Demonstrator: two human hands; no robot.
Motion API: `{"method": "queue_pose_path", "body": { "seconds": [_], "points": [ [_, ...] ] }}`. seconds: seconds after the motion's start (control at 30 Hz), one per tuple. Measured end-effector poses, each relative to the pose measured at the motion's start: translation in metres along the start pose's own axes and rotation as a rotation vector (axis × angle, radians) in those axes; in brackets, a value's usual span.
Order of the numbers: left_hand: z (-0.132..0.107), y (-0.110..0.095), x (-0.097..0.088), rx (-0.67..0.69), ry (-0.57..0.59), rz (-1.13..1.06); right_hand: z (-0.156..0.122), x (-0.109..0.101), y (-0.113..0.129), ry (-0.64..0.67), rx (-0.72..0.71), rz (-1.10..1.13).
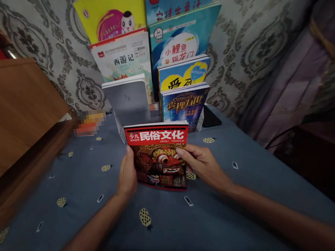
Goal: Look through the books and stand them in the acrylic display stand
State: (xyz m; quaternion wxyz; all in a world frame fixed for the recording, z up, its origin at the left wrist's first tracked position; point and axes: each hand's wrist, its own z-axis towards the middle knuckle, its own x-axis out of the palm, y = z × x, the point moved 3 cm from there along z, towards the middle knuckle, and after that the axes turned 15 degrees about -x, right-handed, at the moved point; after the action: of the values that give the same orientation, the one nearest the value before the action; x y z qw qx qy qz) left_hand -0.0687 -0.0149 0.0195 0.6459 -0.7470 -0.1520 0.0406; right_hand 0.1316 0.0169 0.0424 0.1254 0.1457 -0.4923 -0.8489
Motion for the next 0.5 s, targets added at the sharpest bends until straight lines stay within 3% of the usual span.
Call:
{"method": "queue_pose_path", "body": {
  "seconds": [0.2, 0.37, 0.5],
  "points": [
    [0.02, 0.006, 0.013, -0.184, 0.098, -0.19, 0.013, 0.012, -0.022, -0.015, 0.296, 0.302],
    [0.037, 0.019, -0.004, -0.237, 0.035, -0.098, 0.028, 0.017, -0.041, -0.037, 0.373, 0.414],
    [0.051, 0.028, -0.023, -0.293, 0.015, 0.003, 0.035, 0.018, -0.06, -0.006, 0.38, 0.346]
  ]
}}
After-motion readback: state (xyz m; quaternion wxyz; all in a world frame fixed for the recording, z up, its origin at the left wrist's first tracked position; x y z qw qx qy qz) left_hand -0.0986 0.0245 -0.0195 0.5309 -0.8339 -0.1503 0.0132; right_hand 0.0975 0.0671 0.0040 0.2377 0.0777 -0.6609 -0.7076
